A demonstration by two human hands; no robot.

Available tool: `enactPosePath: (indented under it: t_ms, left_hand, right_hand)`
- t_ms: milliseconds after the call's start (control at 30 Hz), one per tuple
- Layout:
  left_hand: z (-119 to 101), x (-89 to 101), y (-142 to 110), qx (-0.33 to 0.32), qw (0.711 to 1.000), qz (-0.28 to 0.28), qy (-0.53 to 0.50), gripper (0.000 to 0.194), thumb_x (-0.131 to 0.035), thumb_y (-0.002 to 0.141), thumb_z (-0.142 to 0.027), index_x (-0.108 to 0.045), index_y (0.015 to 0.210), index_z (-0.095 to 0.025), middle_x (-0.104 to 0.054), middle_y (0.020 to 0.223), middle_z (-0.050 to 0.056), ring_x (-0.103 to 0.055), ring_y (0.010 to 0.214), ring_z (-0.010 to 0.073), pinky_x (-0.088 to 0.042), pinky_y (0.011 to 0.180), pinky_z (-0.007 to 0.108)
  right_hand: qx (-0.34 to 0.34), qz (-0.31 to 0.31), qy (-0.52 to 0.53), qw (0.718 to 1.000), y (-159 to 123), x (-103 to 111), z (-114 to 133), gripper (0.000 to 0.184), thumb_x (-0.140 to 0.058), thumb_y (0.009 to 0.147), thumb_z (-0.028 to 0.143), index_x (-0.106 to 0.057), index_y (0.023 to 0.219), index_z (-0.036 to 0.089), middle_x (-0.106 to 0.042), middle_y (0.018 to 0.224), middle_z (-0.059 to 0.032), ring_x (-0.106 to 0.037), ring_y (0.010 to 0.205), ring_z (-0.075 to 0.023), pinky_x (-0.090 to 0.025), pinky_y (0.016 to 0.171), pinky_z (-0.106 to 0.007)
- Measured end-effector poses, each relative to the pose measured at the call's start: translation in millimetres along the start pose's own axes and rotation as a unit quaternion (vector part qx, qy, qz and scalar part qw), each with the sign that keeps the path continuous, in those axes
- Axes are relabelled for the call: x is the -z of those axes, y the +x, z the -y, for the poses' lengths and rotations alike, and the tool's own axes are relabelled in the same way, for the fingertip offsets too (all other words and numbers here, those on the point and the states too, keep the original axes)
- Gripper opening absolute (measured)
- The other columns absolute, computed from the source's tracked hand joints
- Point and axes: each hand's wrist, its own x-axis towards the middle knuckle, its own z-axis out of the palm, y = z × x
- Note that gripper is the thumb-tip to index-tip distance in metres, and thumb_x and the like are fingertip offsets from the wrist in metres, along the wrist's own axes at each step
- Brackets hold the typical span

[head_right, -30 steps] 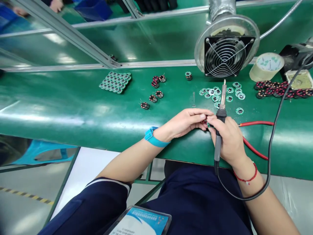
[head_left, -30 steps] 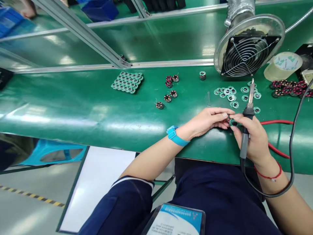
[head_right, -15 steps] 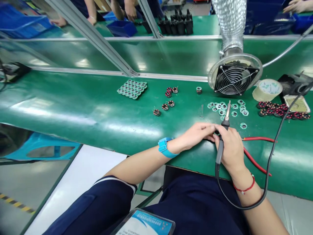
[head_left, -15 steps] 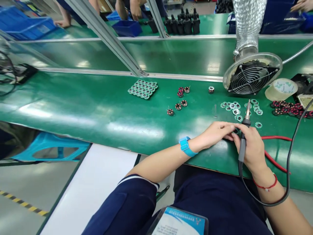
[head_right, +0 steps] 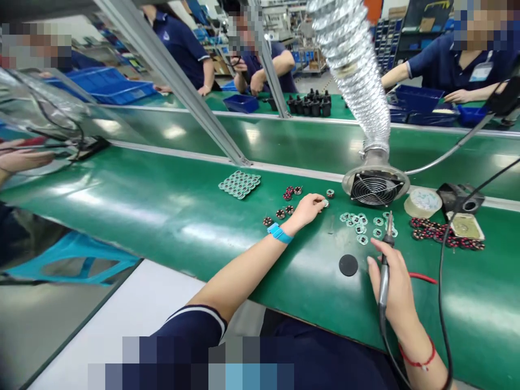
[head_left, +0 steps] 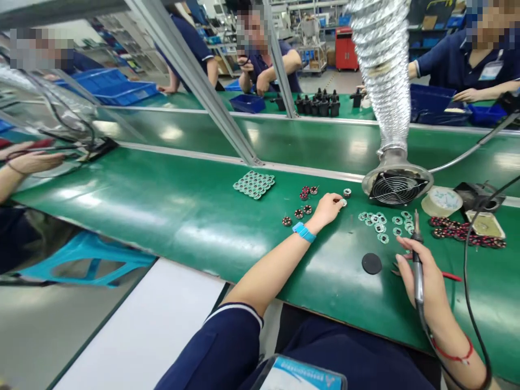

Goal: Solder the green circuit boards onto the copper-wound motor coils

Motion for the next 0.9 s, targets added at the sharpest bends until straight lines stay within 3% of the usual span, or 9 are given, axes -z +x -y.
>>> enactPosePath:
  t_ms: [133, 233, 333, 467, 600, 767, 900]
  left_hand:
    - [-4, -0.5, 10, -0.029, 0.996, -0.048, 0.071, 0.037, -0.054, 0.092, -0.037, -0.055, 0.121, -0.014, -0.059, 0.118, 0.01, -0.06, 0.103, 0.0189, -0.053, 0.089, 0.041]
    - [-9, -0.8, 8, -0.059, 0.988, -0.072, 0.123, 0.039, -0.054, 0.092, -0.037, -0.053, 0.124, -0.015, -0.058, 0.121, 0.01, -0.059, 0.108, 0.0204, -0.052, 0.093, 0.043]
    - [-15, -1.2, 7, -0.085, 0.977, -0.076, 0.182, 0.046, -0.056, 0.091, -0.038, -0.048, 0.131, -0.016, -0.052, 0.13, 0.012, -0.056, 0.114, 0.0231, -0.049, 0.097, 0.046]
    - [-20, -3.6, 21, -0.111, 0.959, -0.037, 0.257, 0.045, -0.056, 0.091, -0.039, -0.05, 0.129, -0.016, -0.054, 0.128, 0.011, -0.057, 0.112, 0.0226, -0.05, 0.095, 0.046]
    - [-27, -5.3, 55, -0.123, 0.945, -0.01, 0.304, 0.035, -0.055, 0.092, -0.037, -0.057, 0.119, -0.014, -0.059, 0.119, 0.01, -0.06, 0.105, 0.0192, -0.053, 0.091, 0.041]
    - [-50, -0.9, 118, -0.108, 0.936, -0.064, 0.328, 0.037, -0.055, 0.092, -0.036, -0.055, 0.122, -0.015, -0.058, 0.122, 0.01, -0.059, 0.107, 0.0198, -0.053, 0.091, 0.042]
    - [-66, -0.5, 152, -0.088, 0.935, -0.081, 0.333, 0.037, -0.055, 0.092, -0.036, -0.055, 0.122, -0.014, -0.058, 0.121, 0.01, -0.06, 0.106, 0.0199, -0.053, 0.09, 0.042]
  right_hand:
    - [-0.063, -0.045, -0.003, 0.997, 43, 30, -26, 0.044, -0.055, 0.086, 0.041, -0.053, 0.124, 0.02, -0.067, 0.104, -0.009, -0.065, 0.086, -0.0188, -0.053, 0.079, -0.037]
    - [-0.112, -0.05, 0.022, 0.992, 70, 45, -49, 0.048, -0.058, 0.082, 0.046, -0.056, 0.119, 0.015, -0.067, 0.08, -0.0059, -0.064, 0.068, -0.0184, -0.054, 0.066, -0.035]
    - [-0.144, -0.033, 0.071, 0.986, 75, 47, -61, 0.053, -0.054, 0.084, 0.054, -0.057, 0.118, 0.013, -0.066, 0.068, -0.0044, -0.06, 0.053, -0.016, -0.051, 0.053, -0.03]
    - [-0.16, -0.101, 0.088, 0.978, 61, 43, -63, 0.061, -0.051, 0.085, 0.058, -0.051, 0.126, 0.013, -0.069, 0.08, -0.0091, -0.065, 0.064, -0.0186, -0.054, 0.064, -0.034]
    - [-0.165, -0.103, 0.073, 0.978, 52, 38, -72, 0.064, -0.056, 0.079, 0.063, -0.056, 0.122, 0.016, -0.071, 0.08, -0.0091, -0.068, 0.068, -0.0229, -0.055, 0.074, -0.039]
    - [-0.188, -0.089, 0.046, 0.977, 52, 33, -87, 0.065, -0.056, 0.073, 0.067, -0.059, 0.12, 0.022, -0.074, 0.088, -0.0082, -0.071, 0.076, -0.0277, -0.056, 0.078, -0.042]
    - [-0.2, -0.095, 0.009, 0.975, 52, 34, -74, 0.059, -0.049, 0.078, 0.066, -0.057, 0.122, 0.028, -0.074, 0.091, -0.0059, -0.071, 0.086, -0.0299, -0.056, 0.074, -0.041]
